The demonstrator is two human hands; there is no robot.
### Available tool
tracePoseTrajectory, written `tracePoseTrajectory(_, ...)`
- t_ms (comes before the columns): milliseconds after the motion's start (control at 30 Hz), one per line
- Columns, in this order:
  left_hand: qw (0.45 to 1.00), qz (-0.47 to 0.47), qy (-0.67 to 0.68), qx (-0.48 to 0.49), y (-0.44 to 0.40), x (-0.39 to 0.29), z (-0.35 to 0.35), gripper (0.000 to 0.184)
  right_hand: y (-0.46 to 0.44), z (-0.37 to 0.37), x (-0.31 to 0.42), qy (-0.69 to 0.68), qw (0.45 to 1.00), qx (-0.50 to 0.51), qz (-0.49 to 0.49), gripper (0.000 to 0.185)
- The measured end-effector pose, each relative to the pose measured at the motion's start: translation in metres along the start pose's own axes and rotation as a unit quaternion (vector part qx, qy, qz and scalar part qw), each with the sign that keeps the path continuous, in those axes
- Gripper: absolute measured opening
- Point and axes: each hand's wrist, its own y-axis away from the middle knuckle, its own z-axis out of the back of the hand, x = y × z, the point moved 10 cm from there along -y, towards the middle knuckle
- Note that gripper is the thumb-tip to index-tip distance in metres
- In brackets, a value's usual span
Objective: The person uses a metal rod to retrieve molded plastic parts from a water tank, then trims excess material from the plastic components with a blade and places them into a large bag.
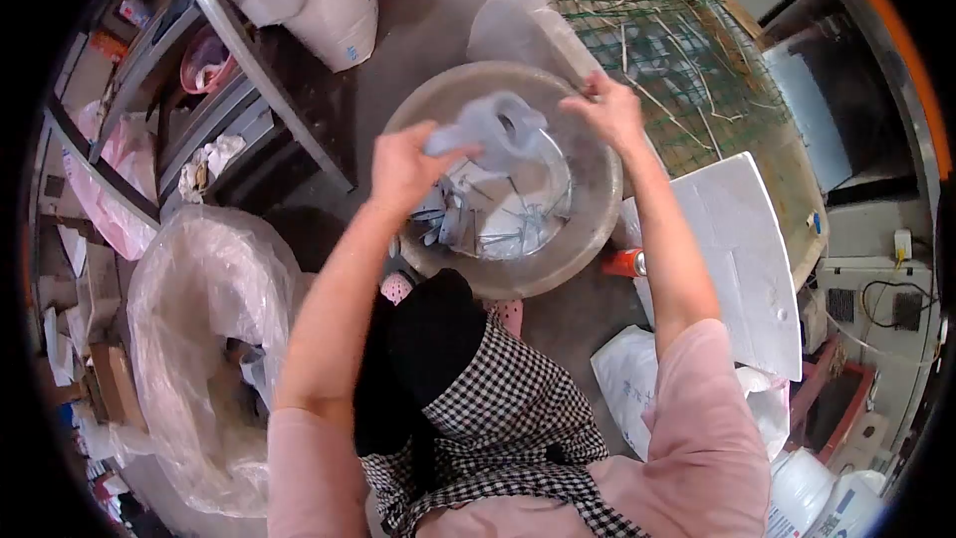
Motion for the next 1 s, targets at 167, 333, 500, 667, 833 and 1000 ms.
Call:
tracePoseTrajectory(167,0.975,0.168,-0.004,-0.143,0.038,0.053,0.153,0.029,0.033,-0.124,-0.045,0.056,0.987,0.147,-0.044,0.037)
tracePoseTrajectory(333,0.879,0.388,-0.110,-0.256,0.221,0.152,0.301,0.034,0.078,-0.330,-0.062,0.002,0.945,0.311,-0.098,0.050)
tracePoseTrajectory(500,0.769,0.509,-0.285,-0.262,0.398,0.226,0.371,0.045,0.071,-0.409,-0.041,0.036,0.950,0.272,-0.147,0.051)
tracePoseTrajectory(667,0.757,0.485,-0.395,-0.192,0.448,0.278,0.378,0.056,0.070,-0.463,-0.068,0.049,0.910,0.360,-0.202,0.039)
tracePoseTrajectory(833,0.878,0.342,-0.297,-0.157,0.258,0.223,0.276,0.046,0.062,-0.363,-0.022,-0.037,0.993,0.096,-0.059,0.034)
tracePoseTrajectory(1000,0.950,0.247,-0.148,0.123,0.117,0.186,0.089,0.068,0.062,-0.276,-0.011,-0.188,0.979,-0.011,-0.080,0.030)
